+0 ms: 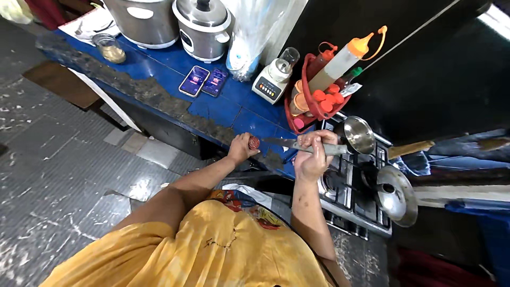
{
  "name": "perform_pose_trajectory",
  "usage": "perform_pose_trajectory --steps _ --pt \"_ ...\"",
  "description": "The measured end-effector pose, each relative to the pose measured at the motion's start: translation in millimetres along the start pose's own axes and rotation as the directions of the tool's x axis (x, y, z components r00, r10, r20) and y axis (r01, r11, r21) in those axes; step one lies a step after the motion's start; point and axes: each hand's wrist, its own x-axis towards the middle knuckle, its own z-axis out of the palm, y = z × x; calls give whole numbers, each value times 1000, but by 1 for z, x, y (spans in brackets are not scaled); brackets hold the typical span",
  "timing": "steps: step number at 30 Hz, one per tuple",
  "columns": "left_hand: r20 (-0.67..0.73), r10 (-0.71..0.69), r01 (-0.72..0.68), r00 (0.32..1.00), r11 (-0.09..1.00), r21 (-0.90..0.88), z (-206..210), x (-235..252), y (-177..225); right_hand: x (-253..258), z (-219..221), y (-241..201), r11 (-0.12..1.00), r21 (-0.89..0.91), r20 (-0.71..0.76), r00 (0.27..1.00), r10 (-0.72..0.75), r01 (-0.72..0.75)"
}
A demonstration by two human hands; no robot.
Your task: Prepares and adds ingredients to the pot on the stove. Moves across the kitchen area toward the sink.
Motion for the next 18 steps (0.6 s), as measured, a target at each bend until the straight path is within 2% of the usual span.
perform_pose_trajectory --steps 3,8,12,18 --pt "-24 3 -3 1000 1000 -10 2 1 -3 0 9 15 999 -48 54 998 28 -25" --pt "-20 -3 4 1000 1000 8 2 2 -3 -6 12 26 985 -164 55 997 55 -45" --pt "-26 -39 39 999 999 27 2 5 1 -4 13 23 987 -157 6 999 42 -40" --pt "-19 -81 81 997 996 33 1 7 5 -5 15 26 984 -176 25 999 27 -23"
